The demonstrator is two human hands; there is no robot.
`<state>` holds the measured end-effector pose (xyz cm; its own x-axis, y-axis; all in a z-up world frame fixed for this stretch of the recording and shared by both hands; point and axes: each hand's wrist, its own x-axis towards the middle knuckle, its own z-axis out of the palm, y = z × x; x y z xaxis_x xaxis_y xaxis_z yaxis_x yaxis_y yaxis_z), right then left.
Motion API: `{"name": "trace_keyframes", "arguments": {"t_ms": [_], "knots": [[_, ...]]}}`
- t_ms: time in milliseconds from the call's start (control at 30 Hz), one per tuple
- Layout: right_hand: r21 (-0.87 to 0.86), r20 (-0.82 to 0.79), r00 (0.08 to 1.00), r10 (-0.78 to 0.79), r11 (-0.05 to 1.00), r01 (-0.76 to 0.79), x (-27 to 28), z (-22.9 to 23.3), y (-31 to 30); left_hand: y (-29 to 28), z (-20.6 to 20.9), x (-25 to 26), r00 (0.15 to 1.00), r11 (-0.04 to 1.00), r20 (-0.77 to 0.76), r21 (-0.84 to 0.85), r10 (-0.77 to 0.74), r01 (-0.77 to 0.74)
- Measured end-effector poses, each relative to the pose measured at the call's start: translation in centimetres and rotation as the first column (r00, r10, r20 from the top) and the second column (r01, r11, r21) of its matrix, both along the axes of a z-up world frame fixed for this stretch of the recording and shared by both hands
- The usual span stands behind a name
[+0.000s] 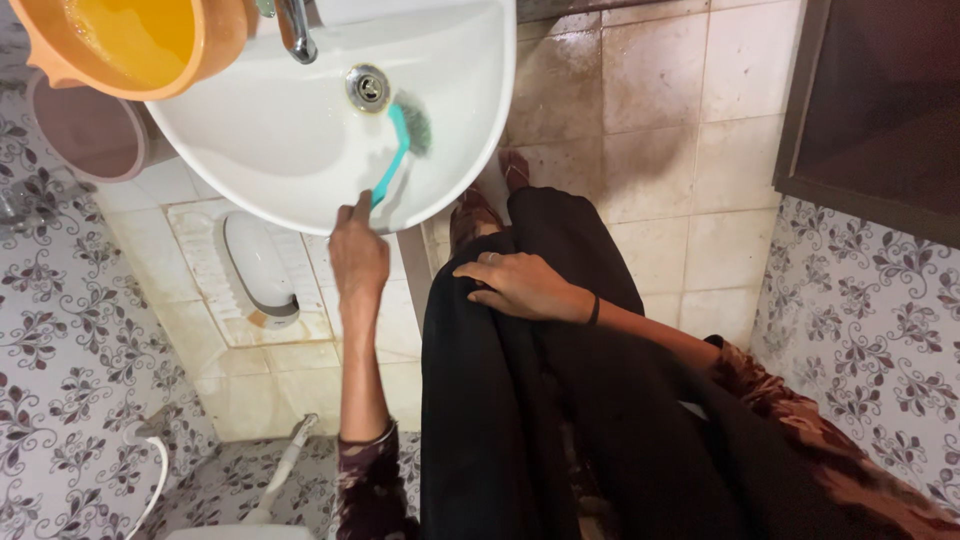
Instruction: The person scrubs a white bathroom sink using a blue brush and water from an orange jug. They repeatedly pour water into the sink and scrub the basin and faucet area.
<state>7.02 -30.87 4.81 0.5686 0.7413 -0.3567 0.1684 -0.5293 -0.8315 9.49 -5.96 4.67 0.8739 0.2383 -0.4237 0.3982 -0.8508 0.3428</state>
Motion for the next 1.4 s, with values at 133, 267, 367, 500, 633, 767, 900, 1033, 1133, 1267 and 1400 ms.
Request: {"name": "trace_keyframes", "arguments": {"t_ms": [133,267,367,500,633,767,900,1033,1133,1267,1400], "knots": [[-0.001,-0.064,0.998,0.004,1.000,-0.004,-0.5,-0.6,0.0,2.0,2.3,-1.6,0.997,0.999,-0.070,-0.046,-0.023,0.020],[-0.011,-0.063,0.998,0.013,1.000,-0.013,-1.0,-0.9,0.0,1.9,3.8,-1.3,0.997,0.996,-0.050,-0.061,-0.066,0.063],[-0.044,-0.123,0.991,0.053,0.997,-0.059,-1.7,-1.1,0.1,1.2,3.8,0.0,0.996,0.999,-0.088,-0.032,0.011,-0.014],[-0.038,-0.110,0.992,0.058,0.997,-0.063,-2.1,-1.1,-0.4,-0.9,2.7,2.3,0.999,0.988,0.034,-0.152,-0.015,0.020],[-0.064,-0.071,0.997,0.041,0.997,-0.046,-1.7,-1.1,-0.8,-3.2,2.3,3.1,0.995,0.948,0.068,-0.315,0.070,-0.045],[-0.055,-0.041,0.999,0.027,0.998,-0.030,-2.3,-1.0,-1.3,-1.9,2.4,2.2,0.997,0.960,0.064,-0.280,0.040,-0.021],[-0.048,-0.029,0.999,0.022,0.999,-0.024,-1.9,-1.0,-1.8,1.3,2.0,1.4,0.999,0.996,-0.045,0.089,0.004,0.000],[-0.059,0.001,1.000,0.004,0.998,-0.004,-2.3,-0.5,-1.8,1.5,1.5,1.0,0.996,0.954,-0.088,0.300,0.014,0.014],[-0.085,0.036,0.999,-0.018,0.996,0.021,-1.4,-0.6,-2.3,-1.1,1.2,2.6,0.999,0.991,-0.040,0.132,-0.025,0.030],[-0.092,0.031,1.000,-0.001,0.996,0.003,-1.9,-0.8,-2.0,-4.5,1.8,3.5,0.998,0.978,0.062,-0.209,0.000,0.013],[-0.058,0.054,0.998,0.036,0.998,-0.033,-2.2,-0.9,-1.3,-4.3,1.7,3.4,0.998,0.964,0.055,-0.264,0.039,-0.024]]}}
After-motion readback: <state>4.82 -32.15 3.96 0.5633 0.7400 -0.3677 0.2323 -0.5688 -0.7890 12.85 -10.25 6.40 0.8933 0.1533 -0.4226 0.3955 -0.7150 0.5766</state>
